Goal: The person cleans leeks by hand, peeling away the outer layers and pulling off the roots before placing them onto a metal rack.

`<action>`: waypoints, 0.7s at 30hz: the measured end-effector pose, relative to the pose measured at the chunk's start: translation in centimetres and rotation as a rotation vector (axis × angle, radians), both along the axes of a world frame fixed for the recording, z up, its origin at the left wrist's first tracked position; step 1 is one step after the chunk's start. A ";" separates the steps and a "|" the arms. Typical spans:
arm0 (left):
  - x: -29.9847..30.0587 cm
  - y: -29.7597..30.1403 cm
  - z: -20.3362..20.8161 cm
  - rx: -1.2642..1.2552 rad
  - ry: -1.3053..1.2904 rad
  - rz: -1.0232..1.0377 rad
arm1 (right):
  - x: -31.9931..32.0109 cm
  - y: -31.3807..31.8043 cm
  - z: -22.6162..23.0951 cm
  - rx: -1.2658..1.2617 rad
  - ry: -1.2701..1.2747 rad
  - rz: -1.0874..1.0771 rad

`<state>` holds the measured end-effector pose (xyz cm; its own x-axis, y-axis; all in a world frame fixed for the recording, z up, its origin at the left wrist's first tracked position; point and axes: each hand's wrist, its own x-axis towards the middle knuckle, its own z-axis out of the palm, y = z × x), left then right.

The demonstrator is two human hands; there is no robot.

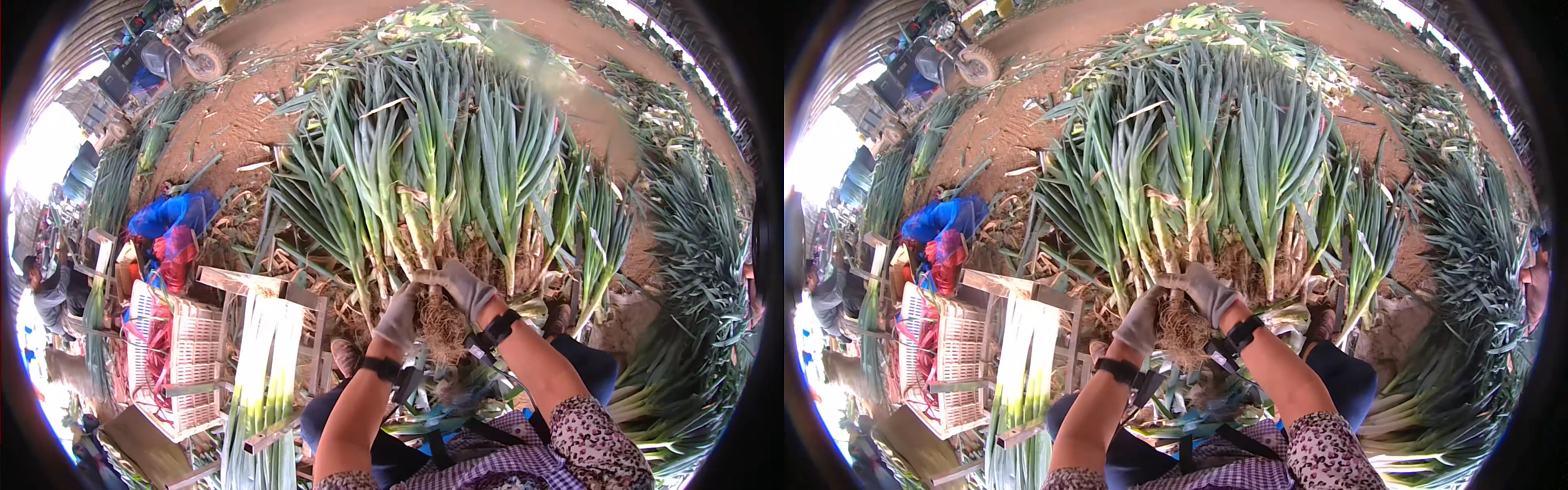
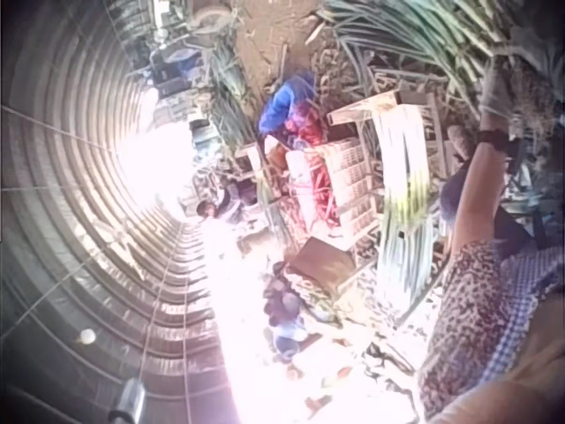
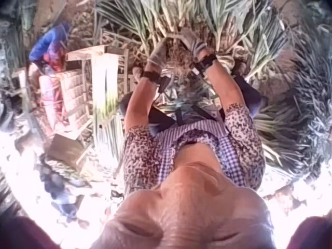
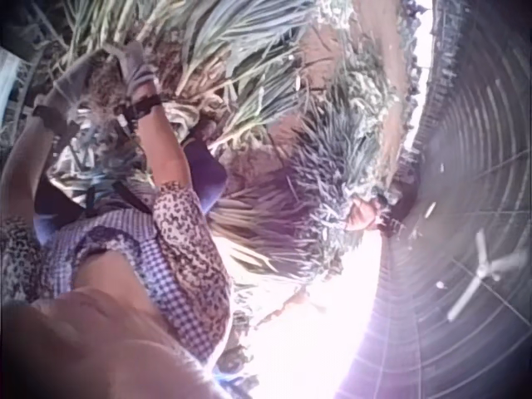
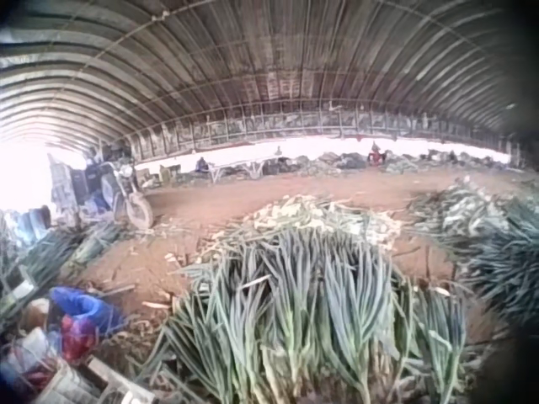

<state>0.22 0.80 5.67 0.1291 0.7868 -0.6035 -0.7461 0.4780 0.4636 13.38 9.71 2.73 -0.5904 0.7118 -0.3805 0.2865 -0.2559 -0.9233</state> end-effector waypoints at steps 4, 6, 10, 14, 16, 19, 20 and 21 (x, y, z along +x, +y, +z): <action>1.7 -0.5 -0.8 0.062 0.100 0.080 | 0.3 -1.9 3.3 -0.015 0.129 -0.200; 3.2 0.2 -1.6 -0.013 0.418 0.126 | 1.2 -1.7 1.6 -0.067 0.132 -0.269; 2.9 0.4 -5.1 -0.081 0.771 0.164 | 1.5 -3.2 0.6 -0.268 0.237 -0.416; 4.1 0.2 -7.7 -0.128 0.918 0.123 | 2.8 -5.5 -2.4 -0.035 0.065 -0.377; 4.0 0.1 -10.5 -0.143 1.213 0.041 | 3.1 -7.0 -4.3 0.340 -0.066 -0.208; 4.1 0.1 -12.8 -0.146 1.171 0.004 | 2.4 -7.2 -5.6 -0.108 0.027 -0.444; 3.8 -0.1 -13.6 -0.156 1.171 0.000 | 0.6 -7.2 -4.1 -0.266 0.202 -0.614; 3.8 0.1 -14.0 -0.113 1.075 0.060 | -0.2 -7.0 -3.3 -0.270 0.197 -0.621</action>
<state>4.01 0.86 -8.30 -0.5478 0.7071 -0.4472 0.0018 0.5355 0.8446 13.17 2.67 -0.61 -0.1814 0.8351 -0.5194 -0.1527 -0.5456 -0.8240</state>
